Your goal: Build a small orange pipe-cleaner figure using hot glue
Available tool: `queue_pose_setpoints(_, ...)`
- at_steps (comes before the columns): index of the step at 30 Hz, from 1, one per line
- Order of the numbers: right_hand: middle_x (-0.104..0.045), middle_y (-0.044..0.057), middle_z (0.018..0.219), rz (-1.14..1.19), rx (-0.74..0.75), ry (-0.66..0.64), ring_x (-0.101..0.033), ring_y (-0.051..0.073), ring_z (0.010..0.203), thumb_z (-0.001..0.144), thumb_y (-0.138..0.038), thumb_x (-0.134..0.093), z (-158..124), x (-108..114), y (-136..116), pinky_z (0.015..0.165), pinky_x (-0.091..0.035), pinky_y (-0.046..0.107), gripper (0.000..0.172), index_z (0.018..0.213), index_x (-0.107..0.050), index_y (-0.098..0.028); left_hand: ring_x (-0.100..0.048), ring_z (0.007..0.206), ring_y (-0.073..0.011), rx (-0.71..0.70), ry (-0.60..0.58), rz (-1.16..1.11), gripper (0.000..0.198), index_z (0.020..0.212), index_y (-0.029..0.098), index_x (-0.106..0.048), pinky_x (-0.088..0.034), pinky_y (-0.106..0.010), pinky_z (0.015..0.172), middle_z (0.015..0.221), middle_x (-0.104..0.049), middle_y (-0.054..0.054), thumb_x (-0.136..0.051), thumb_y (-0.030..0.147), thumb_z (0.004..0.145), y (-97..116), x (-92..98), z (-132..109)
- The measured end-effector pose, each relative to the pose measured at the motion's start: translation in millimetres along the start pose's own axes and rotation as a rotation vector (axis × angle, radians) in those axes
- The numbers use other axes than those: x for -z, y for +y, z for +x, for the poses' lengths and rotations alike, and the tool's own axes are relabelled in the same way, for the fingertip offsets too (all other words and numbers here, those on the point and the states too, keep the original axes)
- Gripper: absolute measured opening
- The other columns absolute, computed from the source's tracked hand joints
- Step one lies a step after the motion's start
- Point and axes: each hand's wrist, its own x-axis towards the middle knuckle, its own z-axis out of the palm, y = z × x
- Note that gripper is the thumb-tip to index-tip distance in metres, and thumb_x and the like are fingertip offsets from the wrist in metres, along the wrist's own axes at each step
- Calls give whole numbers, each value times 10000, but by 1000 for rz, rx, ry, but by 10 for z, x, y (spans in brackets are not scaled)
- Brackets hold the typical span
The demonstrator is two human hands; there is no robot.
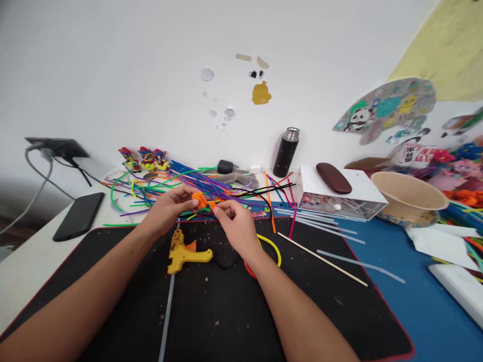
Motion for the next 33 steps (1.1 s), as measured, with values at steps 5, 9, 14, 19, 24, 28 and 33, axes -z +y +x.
queue_pose_setpoints(5, -604, -24, 674, 103, -4, 44, -503, 136, 614, 853, -486, -730, 14, 3, -42, 576, -417, 255, 311, 920, -740, -182, -691, 753, -194, 8, -55, 39, 382, 946, 205, -773, -578, -310, 697, 883, -768, -56, -963, 362, 654, 10, -69, -49)
queue_pose_setpoints(9, -653, -6, 726, 145, 3, 27, -545, 143, 649, 836, -459, -749, -3, -17, -55, 611, -447, 262, 286, 910, -727, -183, -707, 803, -206, 9, -71, 76, 382, 961, 208, -773, -586, -316, 734, 895, -768, -55, -956, 378, 672, 17, -92, -69)
queue_pose_setpoints(14, -623, -14, 716, 130, 12, 22, -531, 141, 640, 848, -440, -743, -10, -15, -49, 608, -423, 267, 265, 914, -715, -184, -696, 784, -201, 11, -90, 90, 388, 939, 199, -772, -573, -310, 720, 878, -765, -55, -963, 380, 654, 25, -118, -72)
queue_pose_setpoints(19, -612, -17, 715, 125, 14, 11, -521, 141, 638, 859, -416, -738, -20, -19, -54, 606, -413, 269, 239, 910, -707, -185, -700, 807, -208, 4, -118, 79, 396, 994, 200, -769, -578, -318, 715, 925, -768, -59, -948, 367, 683, -5, -110, -64)
queue_pose_setpoints(24, -585, -23, 686, 116, 11, 22, -497, 142, 619, 852, -424, -743, -26, -30, -57, 591, -399, 272, 240, 885, -696, -191, -696, 832, -196, 15, -144, 76, 391, 1011, 190, -749, -579, -309, 744, 930, -759, -45, -936, 353, 709, 0, -112, -69)
queue_pose_setpoints(28, -526, -40, 641, 92, 9, 29, -455, 140, 590, 847, -422, -737, -30, -35, -65, 563, -375, 270, 226, 859, -687, -202, -697, 840, -201, 23, -155, 98, 397, 1010, 180, -733, -583, -319, 756, 923, -754, -47, -923, 378, 723, -3, -122, -78)
queue_pose_setpoints(33, -464, -60, 605, 89, 21, 24, -408, 133, 566, 840, -412, -731, -42, -33, -97, 546, -346, 269, 216, 818, -663, -209, -700, 841, -199, 22, -160, 105, 395, 1005, 179, -730, -578, -317, 766, 900, -746, -38, -922, 380, 725, -9, -127, -88)
